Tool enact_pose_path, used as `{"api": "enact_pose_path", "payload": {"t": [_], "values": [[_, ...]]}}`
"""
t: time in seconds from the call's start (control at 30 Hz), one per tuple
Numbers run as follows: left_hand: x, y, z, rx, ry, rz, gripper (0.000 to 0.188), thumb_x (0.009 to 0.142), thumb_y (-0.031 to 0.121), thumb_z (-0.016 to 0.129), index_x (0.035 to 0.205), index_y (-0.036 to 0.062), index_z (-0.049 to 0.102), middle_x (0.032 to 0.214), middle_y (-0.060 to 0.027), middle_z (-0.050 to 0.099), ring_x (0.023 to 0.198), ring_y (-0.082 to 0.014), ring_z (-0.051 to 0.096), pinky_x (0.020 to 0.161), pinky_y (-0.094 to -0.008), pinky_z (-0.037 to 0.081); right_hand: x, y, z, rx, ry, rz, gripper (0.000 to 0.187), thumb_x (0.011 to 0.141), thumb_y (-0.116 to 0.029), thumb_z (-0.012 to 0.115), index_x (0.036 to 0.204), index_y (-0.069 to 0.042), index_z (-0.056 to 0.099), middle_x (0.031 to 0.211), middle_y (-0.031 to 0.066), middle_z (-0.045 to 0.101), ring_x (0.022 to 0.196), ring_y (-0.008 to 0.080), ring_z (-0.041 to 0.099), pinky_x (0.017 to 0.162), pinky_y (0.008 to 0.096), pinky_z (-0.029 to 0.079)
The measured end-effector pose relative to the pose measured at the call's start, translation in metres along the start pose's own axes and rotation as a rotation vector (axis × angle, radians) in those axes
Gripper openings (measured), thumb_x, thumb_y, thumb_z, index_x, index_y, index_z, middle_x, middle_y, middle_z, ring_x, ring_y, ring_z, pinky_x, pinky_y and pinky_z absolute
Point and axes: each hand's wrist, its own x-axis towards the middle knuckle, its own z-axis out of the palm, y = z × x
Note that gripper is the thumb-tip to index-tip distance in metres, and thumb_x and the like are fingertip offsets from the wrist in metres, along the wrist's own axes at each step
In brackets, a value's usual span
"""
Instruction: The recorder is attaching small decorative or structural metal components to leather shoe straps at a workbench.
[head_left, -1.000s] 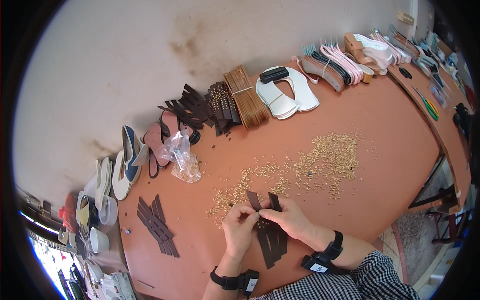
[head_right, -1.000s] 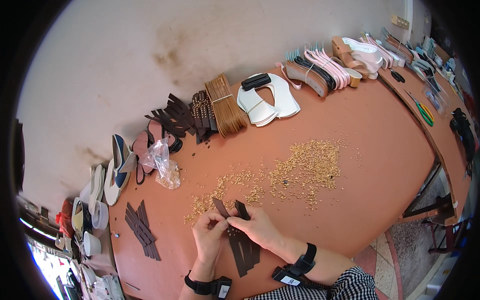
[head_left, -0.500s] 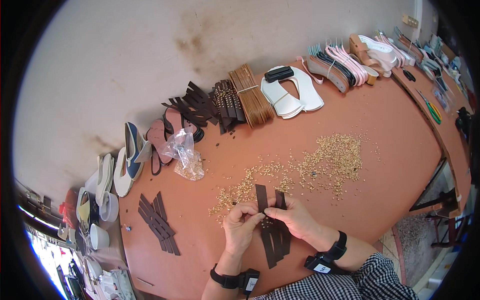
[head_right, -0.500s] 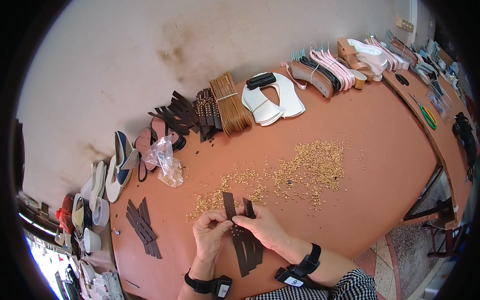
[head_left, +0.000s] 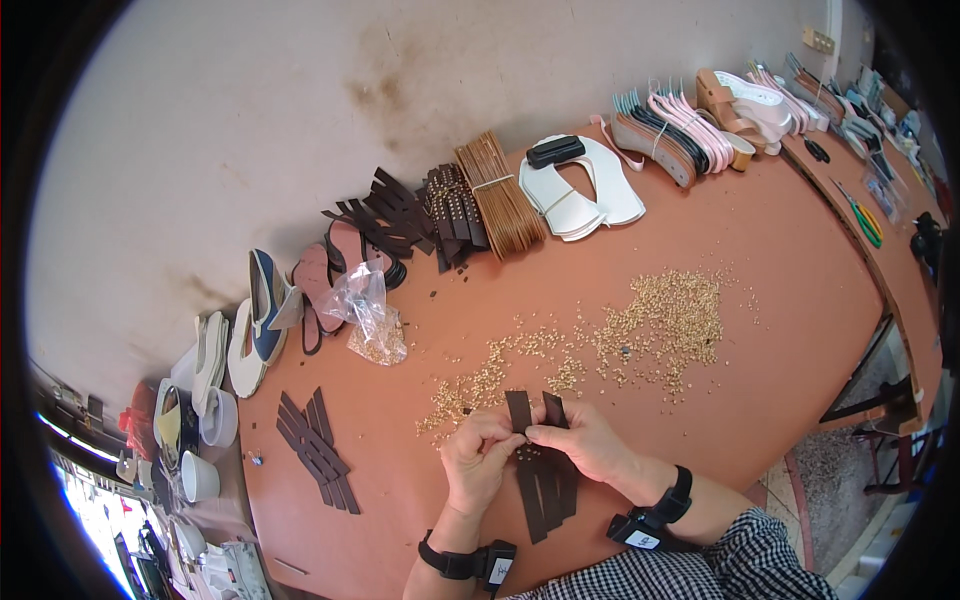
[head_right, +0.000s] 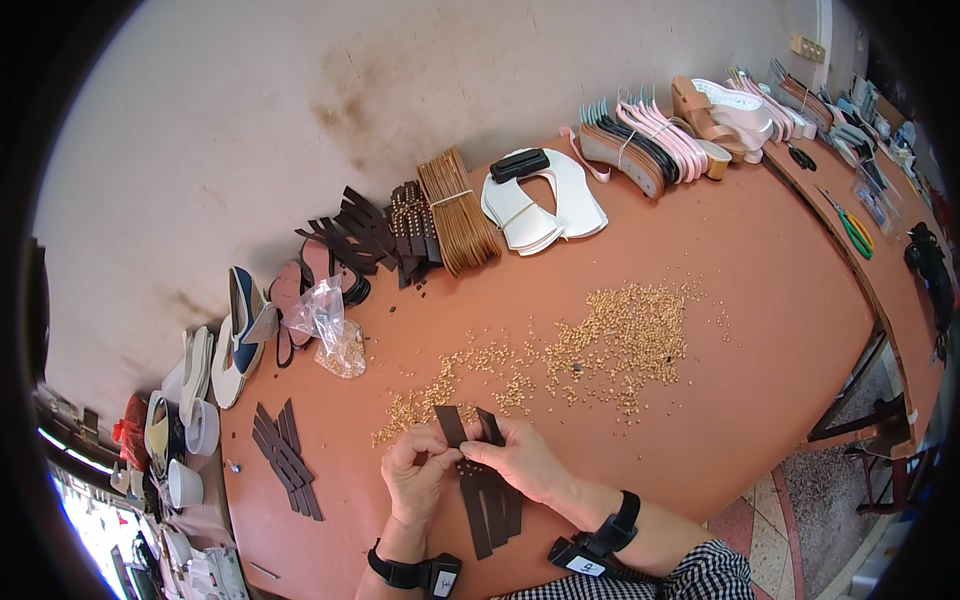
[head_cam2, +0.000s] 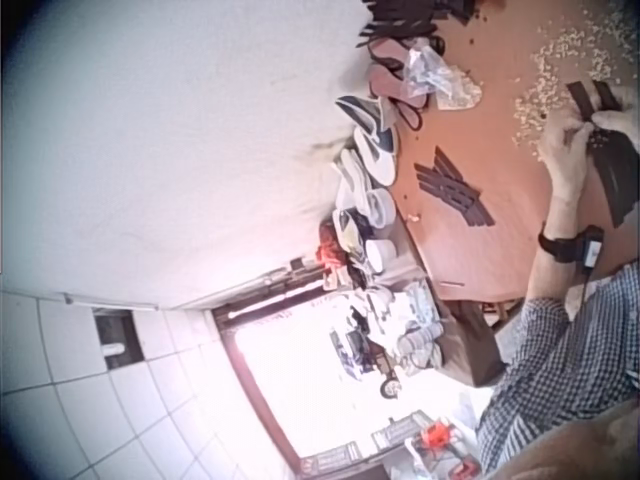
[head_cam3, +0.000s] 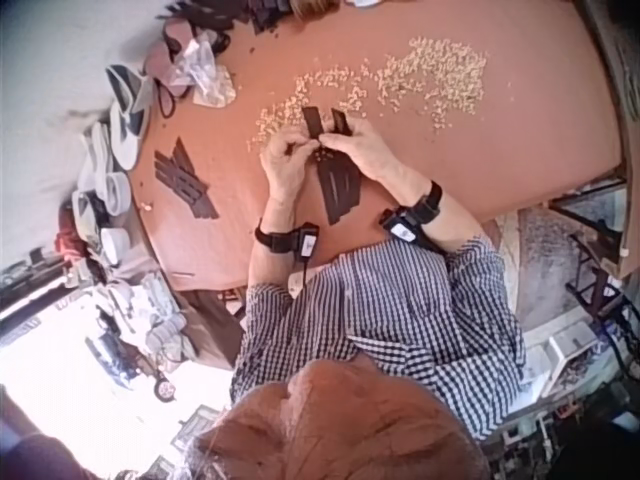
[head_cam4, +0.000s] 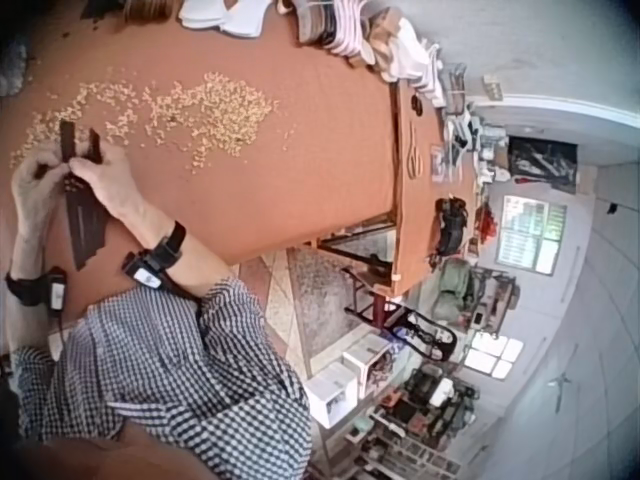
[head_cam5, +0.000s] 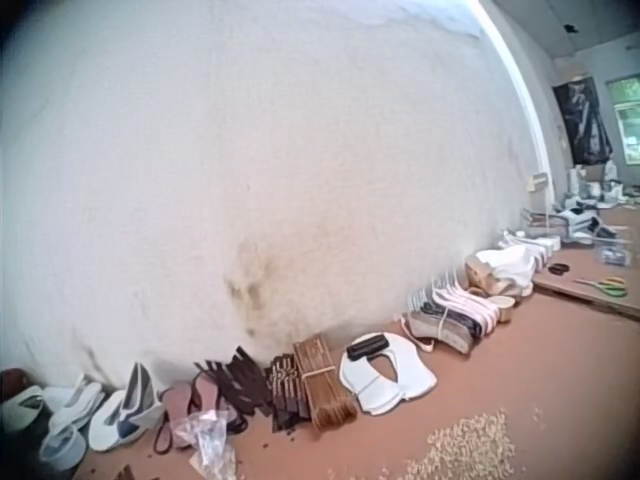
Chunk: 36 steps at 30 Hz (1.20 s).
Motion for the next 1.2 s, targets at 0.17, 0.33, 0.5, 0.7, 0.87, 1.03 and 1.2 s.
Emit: {"api": "enact_pose_path", "payload": {"t": [0.17, 0.33, 0.5, 0.7, 0.87, 1.03, 1.2], "values": [[-0.001, 0.002, 0.000, -0.189, -0.005, -0.184, 0.020, 0.067, -0.012, 0.065, 0.073, 0.0022, 0.052, 0.082, -0.0063, 0.059, 0.077, -0.0128, 0.056, 0.069, -0.0247, 0.046, 0.002, 0.000, -0.004, -0.008, -0.016, 0.033, 0.007, 0.082, -0.010, 0.058, 0.077, -0.005, 0.057, 0.075, -0.0048, 0.052, 0.069, 0.0040, 0.046, 0.063, 0.0196, 0.039], [-0.002, -0.001, 0.001, -0.229, -0.021, -0.155, 0.023, 0.070, -0.012, 0.063, 0.073, 0.0039, 0.048, 0.082, -0.0064, 0.060, 0.075, -0.0117, 0.056, 0.067, -0.0235, 0.046, 0.000, -0.002, -0.003, -0.230, 0.008, -0.037, 0.007, 0.082, -0.009, 0.059, 0.077, -0.005, 0.058, 0.072, -0.0048, 0.052, 0.068, 0.0037, 0.045, 0.061, 0.0195, 0.038], [-0.001, -0.015, 0.001, 0.196, 0.025, 0.254, 0.020, 0.072, -0.007, 0.064, 0.076, 0.0022, 0.047, 0.077, -0.0076, 0.059, 0.072, -0.0101, 0.054, 0.060, -0.0240, 0.045, -0.001, -0.006, 0.004, -0.123, -0.028, -0.044, 0.008, 0.082, -0.007, 0.059, 0.089, -0.002, 0.057, 0.080, -0.0036, 0.055, 0.072, 0.0051, 0.050, 0.066, 0.0213, 0.042], [-0.003, -0.008, -0.011, -0.093, -0.024, -0.134, 0.013, 0.077, -0.001, 0.062, 0.088, 0.0023, 0.059, 0.082, -0.0055, 0.062, 0.071, -0.0117, 0.059, 0.063, -0.0252, 0.048, 0.003, -0.005, 0.004, -0.003, 0.026, 0.013, 0.021, 0.076, -0.001, 0.065, 0.095, -0.003, 0.057, 0.083, 0.0012, 0.059, 0.073, 0.0105, 0.057, 0.064, 0.0253, 0.048], [0.015, -0.011, -0.055, 0.058, 0.264, -0.337, 0.012, 0.080, -0.001, 0.056, 0.092, -0.0018, 0.061, 0.080, -0.0048, 0.062, 0.074, -0.0102, 0.059, 0.063, -0.0218, 0.048, 0.002, -0.010, 0.002, 0.039, 0.193, -0.054, 0.016, 0.073, 0.001, 0.064, 0.087, -0.004, 0.059, 0.076, 0.0010, 0.059, 0.065, 0.0102, 0.056, 0.060, 0.0248, 0.048], [0.017, -0.043, -0.089, 0.606, 0.360, -0.229, 0.013, 0.076, 0.003, 0.059, 0.088, 0.0007, 0.064, 0.077, -0.0079, 0.062, 0.069, -0.0146, 0.060, 0.061, -0.0259, 0.047, 0.001, -0.014, 0.008, 0.073, 0.221, -0.055, 0.014, 0.074, -0.001, 0.065, 0.085, -0.005, 0.058, 0.075, 0.0001, 0.058, 0.063, 0.0094, 0.055, 0.057, 0.0247, 0.046], [0.032, -0.040, -0.070, 0.808, 0.227, -0.165, 0.013, 0.074, 0.012, 0.060, 0.085, 0.0064, 0.065, 0.081, -0.0133, 0.060, 0.080, -0.0290, 0.057, 0.072, -0.0367, 0.046, 0.004, -0.005, 0.000, 0.047, 0.165, 0.019, 0.011, 0.075, -0.004, 0.065, 0.085, -0.006, 0.059, 0.073, -0.0005, 0.056, 0.062, 0.0088, 0.052, 0.055, 0.0234, 0.043]]}}
